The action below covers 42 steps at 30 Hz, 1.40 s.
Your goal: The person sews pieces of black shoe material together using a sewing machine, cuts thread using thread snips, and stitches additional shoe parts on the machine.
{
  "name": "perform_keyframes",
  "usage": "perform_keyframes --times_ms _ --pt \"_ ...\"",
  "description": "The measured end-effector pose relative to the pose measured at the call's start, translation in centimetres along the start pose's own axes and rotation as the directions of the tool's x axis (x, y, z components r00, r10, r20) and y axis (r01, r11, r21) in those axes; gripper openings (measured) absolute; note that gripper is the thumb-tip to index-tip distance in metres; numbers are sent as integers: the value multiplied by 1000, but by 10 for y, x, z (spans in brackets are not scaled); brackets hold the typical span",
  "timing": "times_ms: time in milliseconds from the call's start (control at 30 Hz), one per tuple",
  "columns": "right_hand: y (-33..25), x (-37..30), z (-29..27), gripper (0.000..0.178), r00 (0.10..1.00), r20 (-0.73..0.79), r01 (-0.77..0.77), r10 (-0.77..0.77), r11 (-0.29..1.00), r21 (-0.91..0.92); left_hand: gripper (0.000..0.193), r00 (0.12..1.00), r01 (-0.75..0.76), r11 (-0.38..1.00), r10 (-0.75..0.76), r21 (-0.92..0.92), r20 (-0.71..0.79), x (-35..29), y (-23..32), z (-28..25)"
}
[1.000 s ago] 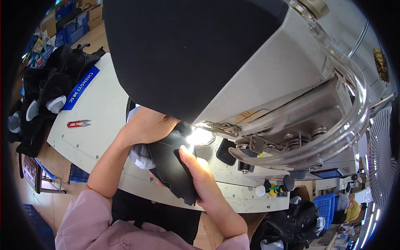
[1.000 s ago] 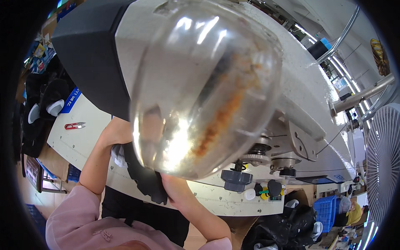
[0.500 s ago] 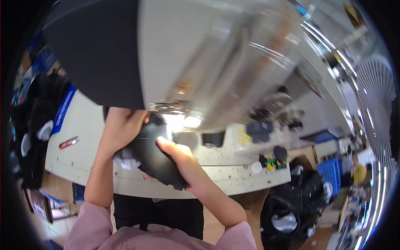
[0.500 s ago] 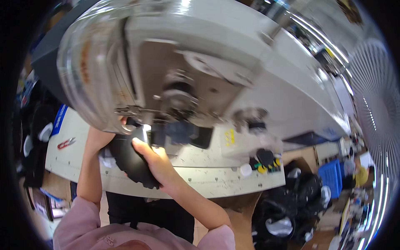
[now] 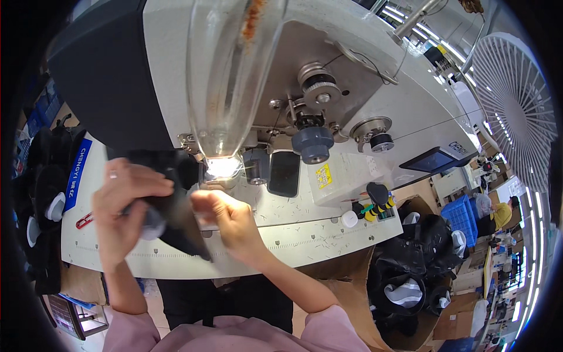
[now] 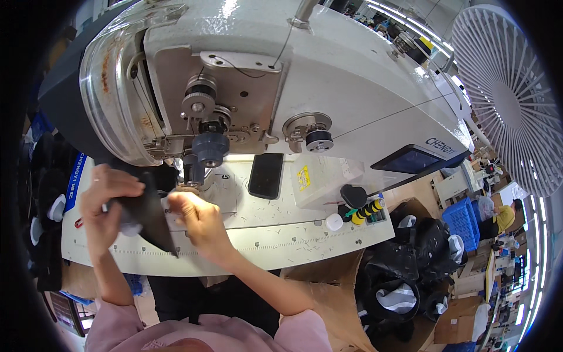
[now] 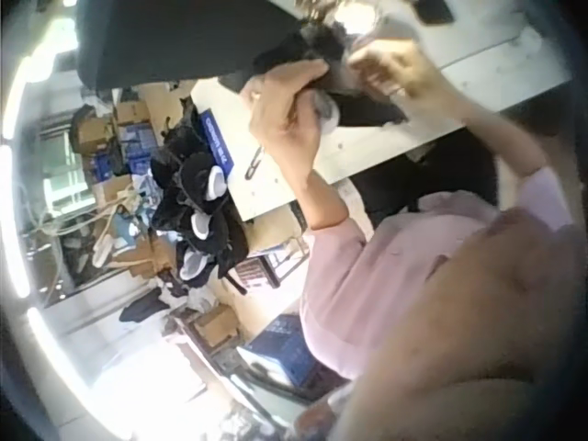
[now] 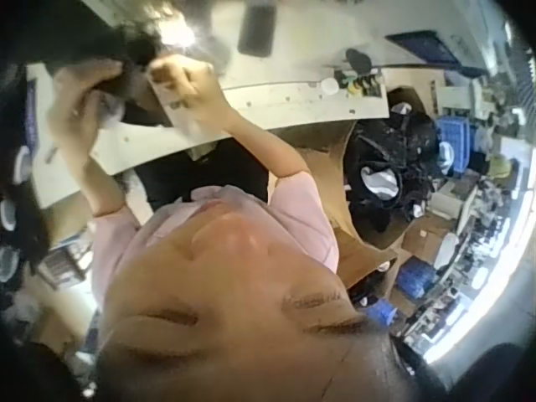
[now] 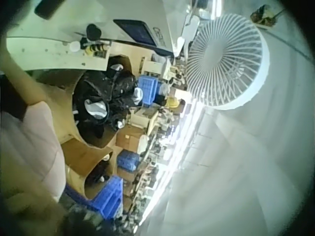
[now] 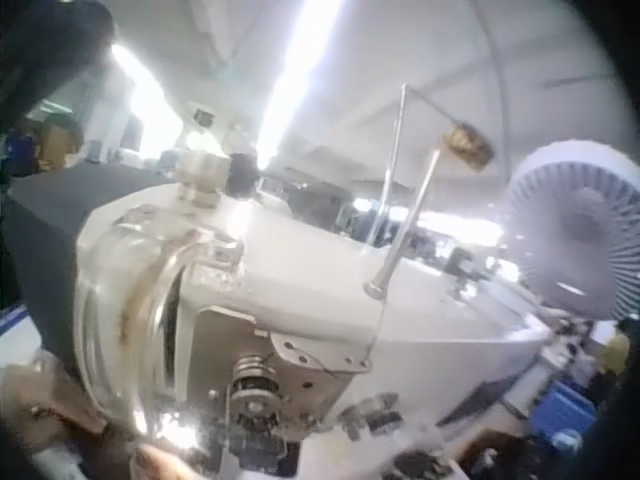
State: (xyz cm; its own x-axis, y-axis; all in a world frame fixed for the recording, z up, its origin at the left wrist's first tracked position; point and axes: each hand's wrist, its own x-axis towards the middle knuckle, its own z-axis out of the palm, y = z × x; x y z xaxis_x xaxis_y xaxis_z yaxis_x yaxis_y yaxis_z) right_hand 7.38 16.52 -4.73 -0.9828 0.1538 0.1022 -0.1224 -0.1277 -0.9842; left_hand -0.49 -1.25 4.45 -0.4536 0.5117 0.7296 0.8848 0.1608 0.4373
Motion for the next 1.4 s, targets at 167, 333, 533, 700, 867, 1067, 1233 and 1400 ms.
perform_keyframes --times_ms 167,333,533,700,867,1067,1233,1400 --pt "2 0 37 80 878 182 460 -443 673 -580 13 976 1 1000 -8 -31 -217 -16 -9 -47" --pt "6 24 50 40 833 252 547 -492 670 -501 21 920 104 991 -62 88 -388 -40 -32 -61" --pt "-5 3 66 22 882 189 469 -433 848 -247 30 946 -112 988 73 -108 -316 -111 -15 -65" --pt "-14 -3 54 15 900 201 431 -387 858 -279 44 844 241 953 -299 182 446 -199 -3 -28" --pt "-9 -5 54 20 871 268 491 -412 706 -511 78 563 818 498 -591 -288 577 -139 -7 -57" --pt "-12 -5 55 22 798 325 571 -508 464 -677 102 546 808 543 -546 -228 636 -56 3 -80" --pt "-26 -9 47 25 919 256 392 -300 629 -671 51 331 901 426 -794 77 510 -22 20 -61" --pt "-37 -4 28 36 940 276 288 -199 899 -330 28 625 778 596 -703 -199 339 -47 17 -63"
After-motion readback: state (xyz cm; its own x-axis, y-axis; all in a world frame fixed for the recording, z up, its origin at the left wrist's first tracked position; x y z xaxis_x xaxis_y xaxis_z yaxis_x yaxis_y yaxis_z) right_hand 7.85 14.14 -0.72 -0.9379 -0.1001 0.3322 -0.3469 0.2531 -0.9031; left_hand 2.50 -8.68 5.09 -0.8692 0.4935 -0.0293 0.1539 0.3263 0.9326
